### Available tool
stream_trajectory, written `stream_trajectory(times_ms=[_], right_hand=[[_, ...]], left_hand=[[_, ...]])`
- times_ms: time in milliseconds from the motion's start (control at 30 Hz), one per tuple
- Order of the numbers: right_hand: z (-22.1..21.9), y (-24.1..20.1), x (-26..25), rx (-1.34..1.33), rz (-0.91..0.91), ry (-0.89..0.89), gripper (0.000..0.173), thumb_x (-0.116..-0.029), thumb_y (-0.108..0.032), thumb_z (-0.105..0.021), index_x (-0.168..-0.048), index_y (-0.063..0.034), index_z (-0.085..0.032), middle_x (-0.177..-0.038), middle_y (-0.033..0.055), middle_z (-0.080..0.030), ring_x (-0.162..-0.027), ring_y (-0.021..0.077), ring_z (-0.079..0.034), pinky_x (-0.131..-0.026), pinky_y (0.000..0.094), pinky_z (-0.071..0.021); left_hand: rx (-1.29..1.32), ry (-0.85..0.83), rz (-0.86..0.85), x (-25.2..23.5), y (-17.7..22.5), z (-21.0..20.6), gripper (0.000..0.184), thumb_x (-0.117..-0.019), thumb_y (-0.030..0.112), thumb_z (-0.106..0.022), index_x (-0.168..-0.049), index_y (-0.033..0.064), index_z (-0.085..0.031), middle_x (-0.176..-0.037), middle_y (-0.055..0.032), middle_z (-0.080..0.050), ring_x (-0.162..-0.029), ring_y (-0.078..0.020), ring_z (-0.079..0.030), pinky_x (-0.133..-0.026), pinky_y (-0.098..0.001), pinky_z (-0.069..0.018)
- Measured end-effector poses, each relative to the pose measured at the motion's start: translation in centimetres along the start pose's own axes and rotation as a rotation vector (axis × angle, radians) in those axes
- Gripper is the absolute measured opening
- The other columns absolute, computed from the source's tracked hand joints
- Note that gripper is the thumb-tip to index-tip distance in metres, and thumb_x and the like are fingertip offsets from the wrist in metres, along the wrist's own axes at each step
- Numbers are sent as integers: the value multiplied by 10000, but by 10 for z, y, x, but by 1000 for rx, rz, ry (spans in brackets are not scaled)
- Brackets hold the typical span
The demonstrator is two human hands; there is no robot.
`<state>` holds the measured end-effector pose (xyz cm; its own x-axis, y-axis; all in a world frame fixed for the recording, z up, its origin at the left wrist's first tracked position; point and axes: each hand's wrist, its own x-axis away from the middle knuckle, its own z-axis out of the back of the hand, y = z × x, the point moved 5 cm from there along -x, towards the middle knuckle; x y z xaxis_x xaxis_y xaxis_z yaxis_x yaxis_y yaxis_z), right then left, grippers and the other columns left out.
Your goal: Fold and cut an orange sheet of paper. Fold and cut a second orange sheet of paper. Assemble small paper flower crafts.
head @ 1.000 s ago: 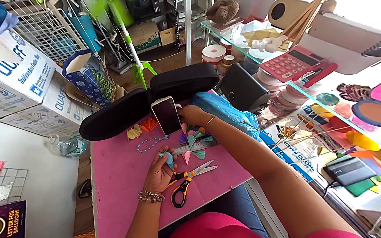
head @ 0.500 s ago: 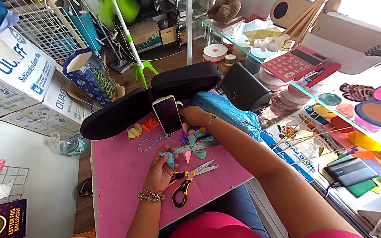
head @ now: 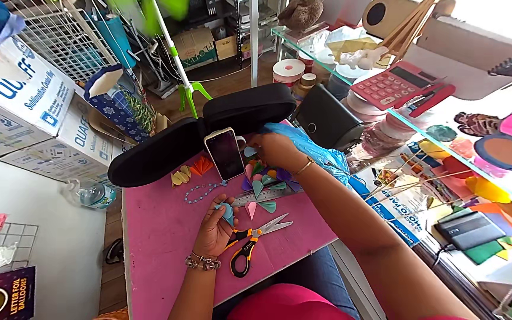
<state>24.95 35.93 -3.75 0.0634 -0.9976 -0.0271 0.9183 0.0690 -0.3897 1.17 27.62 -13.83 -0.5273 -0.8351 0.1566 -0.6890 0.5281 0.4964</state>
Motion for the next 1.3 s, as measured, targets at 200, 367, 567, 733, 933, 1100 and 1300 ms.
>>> stream_trajectory(times_ms=[200, 367, 567, 733, 933, 1100, 1300], right_hand=[[-20, -17, 74, -792, -124, 254, 223, -966, -88, -677, -1157, 26, -652, -1004, 136, -704, -862, 197, -692, -791, 391, -590], [-70, -64, 111, -1096, -84, 131, 212, -929, -72, -692, -1111, 32, -667, -958, 62, -723, -807, 74, -691, -727, 240, -588], [-85, -82, 118, -1190, -96, 127, 213, -907, -45, -711, -1099, 24, -648, -899, 35, -717, -747, 60, -683, -670, 213, -579], [-91, -90, 120, -1211, -96, 61, 220, -913, -44, -700, -1119, 27, -671, -914, 33, -724, -778, 44, -685, -708, 197, -578], [-96, -99, 124, -1210, -18, 90, 74, -922, -77, -693, -972, -23, -685, -819, -14, -691, -688, 6, -637, -634, 161, -535], [-103, -104, 132, -1128, 43, 74, 110, -931, -106, -696, -983, -12, -722, -884, 4, -716, -774, 3, -663, -721, 166, -559], [-96, -88, 152, -1047, 200, 261, 182, -976, -105, -644, -1087, 24, -709, -1028, 55, -711, -870, 29, -678, -746, 185, -585]], left_hand=[[-35, 72, -66, -1, 1, -7, 249, -1052, 86, -444, -1249, 133, -590, -1127, -126, -718, -909, -228, -742, -710, -325, -629], [-46, 149, -126, 0, -2, -14, 314, -1108, 321, -370, -1309, 130, -519, -1108, -103, -709, -930, -209, -728, -772, -327, -618], [-145, 208, -219, 11, -1, -19, 299, -1109, 244, -386, -1372, 116, -449, -1166, -88, -659, -997, -181, -701, -833, -321, -603], [-164, 216, -277, 24, 1, -17, 266, -1094, 205, -426, -1327, 88, -480, -1143, -77, -667, -1009, -169, -696, -862, -325, -597], [-137, 191, -310, 32, 0, -12, 332, -986, 187, -661, -1271, 93, -519, -1131, -72, -679, -981, -157, -706, -854, -308, -602], [-195, 232, -318, 42, -3, -11, 434, -909, 51, -727, -1279, 60, -500, -1063, -89, -698, -891, -157, -725, -791, -306, -620], [-524, 368, -284, 47, 39, -5, 302, -1008, 41, -555, -1303, 33, -488, -992, -60, -677, -799, -122, -687, -686, -255, -587]])
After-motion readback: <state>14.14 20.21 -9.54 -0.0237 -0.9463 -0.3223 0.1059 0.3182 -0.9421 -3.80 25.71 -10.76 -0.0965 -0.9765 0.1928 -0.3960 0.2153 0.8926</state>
